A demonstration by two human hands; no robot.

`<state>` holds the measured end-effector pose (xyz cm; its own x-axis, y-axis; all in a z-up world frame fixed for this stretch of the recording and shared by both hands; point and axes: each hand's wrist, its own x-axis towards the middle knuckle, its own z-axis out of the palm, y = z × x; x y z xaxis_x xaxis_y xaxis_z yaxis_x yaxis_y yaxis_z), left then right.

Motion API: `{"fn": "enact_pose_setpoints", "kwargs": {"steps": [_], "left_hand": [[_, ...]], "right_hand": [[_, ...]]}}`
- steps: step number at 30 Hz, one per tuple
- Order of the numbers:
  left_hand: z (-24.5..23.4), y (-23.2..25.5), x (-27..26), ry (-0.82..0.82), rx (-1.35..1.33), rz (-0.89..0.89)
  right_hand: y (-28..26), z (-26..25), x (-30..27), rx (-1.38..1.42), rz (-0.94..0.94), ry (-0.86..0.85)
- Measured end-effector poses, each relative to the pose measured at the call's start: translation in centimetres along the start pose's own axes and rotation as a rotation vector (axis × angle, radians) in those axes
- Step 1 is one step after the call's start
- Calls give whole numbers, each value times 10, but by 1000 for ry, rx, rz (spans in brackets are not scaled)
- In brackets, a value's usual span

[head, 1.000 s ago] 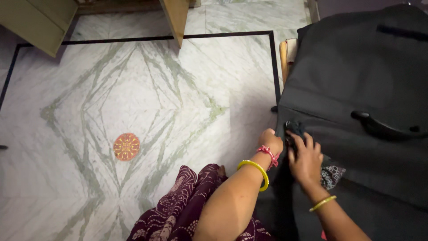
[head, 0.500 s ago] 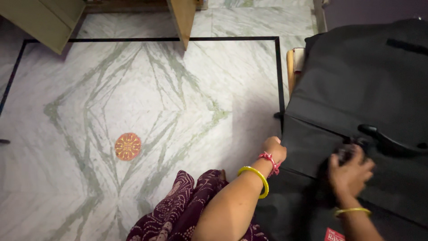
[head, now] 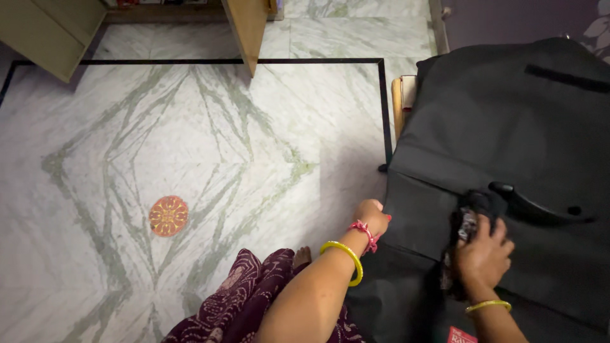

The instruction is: The person wipes the exterior of a black suitcase with a patterned cloth. They systematically clean the top, sides, and handle area while the suitcase remains on a wooden surface.

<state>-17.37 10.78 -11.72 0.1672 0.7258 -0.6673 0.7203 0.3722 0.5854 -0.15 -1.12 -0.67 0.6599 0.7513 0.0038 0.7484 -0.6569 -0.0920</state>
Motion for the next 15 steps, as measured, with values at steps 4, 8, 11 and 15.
{"fn": "enact_pose_setpoints", "kwargs": {"steps": [4,8,11,15], "left_hand": [[-10,1,-13,18,-53,5],[-16,7,-21,-4,-25,-4],[-18,4,-22,85,45,54],[-22,7,-22,89,23,-39]], "right_hand": [[-33,5,1,317,51,58],[-94,-2,-9,234,-465,-32],[-89,-13,6,107,-599,-118],[-14,-14,36,-121,-452,-120]]}}
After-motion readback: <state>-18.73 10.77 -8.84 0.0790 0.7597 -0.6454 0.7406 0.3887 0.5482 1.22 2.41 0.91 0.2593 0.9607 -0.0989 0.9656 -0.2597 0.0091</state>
